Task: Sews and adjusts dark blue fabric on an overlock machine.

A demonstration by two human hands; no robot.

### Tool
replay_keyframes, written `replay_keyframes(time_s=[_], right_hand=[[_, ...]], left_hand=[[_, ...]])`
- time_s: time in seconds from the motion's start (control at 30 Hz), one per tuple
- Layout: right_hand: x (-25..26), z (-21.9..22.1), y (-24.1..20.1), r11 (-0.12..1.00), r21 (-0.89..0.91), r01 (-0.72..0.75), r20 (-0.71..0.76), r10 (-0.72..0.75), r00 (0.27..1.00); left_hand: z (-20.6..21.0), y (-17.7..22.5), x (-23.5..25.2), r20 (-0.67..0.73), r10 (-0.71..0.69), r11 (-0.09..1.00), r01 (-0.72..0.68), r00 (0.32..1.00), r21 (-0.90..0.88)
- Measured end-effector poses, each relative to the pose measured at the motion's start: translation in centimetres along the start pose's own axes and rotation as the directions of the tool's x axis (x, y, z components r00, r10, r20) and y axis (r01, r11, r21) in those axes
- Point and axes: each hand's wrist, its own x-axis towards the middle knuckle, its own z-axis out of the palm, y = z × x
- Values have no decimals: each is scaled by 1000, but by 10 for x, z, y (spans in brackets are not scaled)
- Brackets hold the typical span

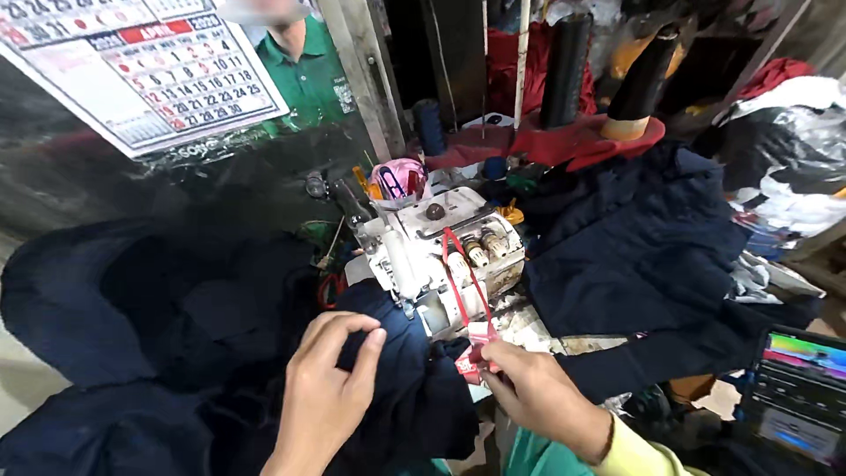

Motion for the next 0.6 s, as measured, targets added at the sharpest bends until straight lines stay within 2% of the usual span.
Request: replay_keyframes(time_s=[0.07, 0.13, 0.23, 0.3, 0.37, 0.43, 0.53, 0.6], right_hand=[[13, -1, 0, 994, -107, -38, 175, 56, 983], [21, 2, 0, 987, -147, -67, 243, 102, 965], [21, 8, 2, 984, -145, -102, 163, 125, 979], [22, 8, 3, 984, -132, -119, 167, 140, 976], [23, 6, 5, 985, -138, -99, 152, 120, 981], [25, -2, 4, 990, -126, -69, 64, 78, 995], [29, -23, 2, 993, 31, -117, -54, 119, 991], [28, -40, 3, 933, 289, -216, 7, 223, 975]], left_hand=[[5, 6, -1, 39, 27, 999, -26, 999, -30], [-2, 13, -3, 58, 56, 997, -53, 997, -51], [-16, 9, -22, 91, 31, 995, -22, 995, -93], [-22, 2, -37, 165, 8, 990, 16, 986, -143], [-27, 3, -49, 239, 2, 979, 48, 971, -200], [-33, 10, -55, 293, 10, 967, 64, 956, -245], [-32, 18, -67, 340, -15, 930, 138, 940, -342], [-18, 17, -83, 399, -76, 890, 243, 914, -386]])
